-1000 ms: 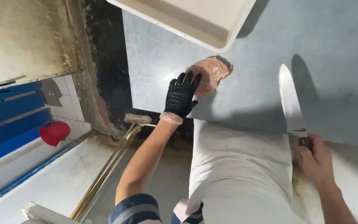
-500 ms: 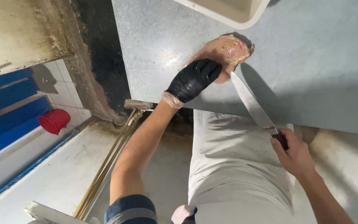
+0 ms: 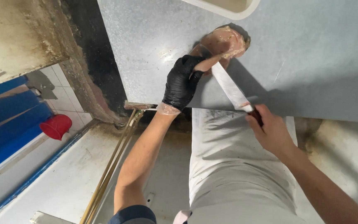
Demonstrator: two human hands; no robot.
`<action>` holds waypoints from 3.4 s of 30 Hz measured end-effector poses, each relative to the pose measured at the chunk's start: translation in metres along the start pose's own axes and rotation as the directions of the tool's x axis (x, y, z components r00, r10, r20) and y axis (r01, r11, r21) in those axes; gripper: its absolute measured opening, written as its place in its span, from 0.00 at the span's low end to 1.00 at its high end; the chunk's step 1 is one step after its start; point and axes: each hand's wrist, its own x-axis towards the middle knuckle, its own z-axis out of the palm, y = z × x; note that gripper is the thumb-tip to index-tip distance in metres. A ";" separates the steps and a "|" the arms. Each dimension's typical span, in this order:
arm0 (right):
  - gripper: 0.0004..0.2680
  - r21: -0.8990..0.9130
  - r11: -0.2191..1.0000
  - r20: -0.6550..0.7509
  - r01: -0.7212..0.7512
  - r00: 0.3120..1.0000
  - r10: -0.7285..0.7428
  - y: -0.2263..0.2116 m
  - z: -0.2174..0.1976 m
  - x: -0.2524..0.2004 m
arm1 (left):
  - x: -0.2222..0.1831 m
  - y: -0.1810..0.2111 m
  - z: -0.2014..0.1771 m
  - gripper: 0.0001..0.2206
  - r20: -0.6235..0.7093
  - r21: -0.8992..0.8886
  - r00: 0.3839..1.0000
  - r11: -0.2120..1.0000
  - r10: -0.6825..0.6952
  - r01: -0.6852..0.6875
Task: Trimming fat and connective tissue from raw chicken breasts using a knife on a cutting board and sorting them into trays.
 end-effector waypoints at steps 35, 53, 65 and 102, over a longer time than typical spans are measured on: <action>0.16 -0.274 0.962 0.034 0.015 0.999 -0.006 0.043 -0.090 -0.063 | -0.045 0.063 0.024 0.22 -0.016 -0.505 0.823 0.715 -0.568 0.484; 0.13 -0.109 0.994 -0.124 0.024 0.992 -0.038 0.117 -0.140 -0.041 | -0.013 0.104 0.181 0.35 -0.110 0.626 0.992 0.780 0.062 0.020; 0.18 -0.145 0.989 0.049 -0.016 0.999 0.023 0.106 -0.121 0.004 | 0.000 0.106 0.205 0.37 -0.177 0.560 0.984 0.819 -0.033 0.128; 0.14 -0.377 0.923 0.104 -0.081 0.986 0.129 0.165 -0.113 -0.091 | -0.010 0.130 0.210 0.33 -0.282 0.514 0.959 0.846 0.013 0.140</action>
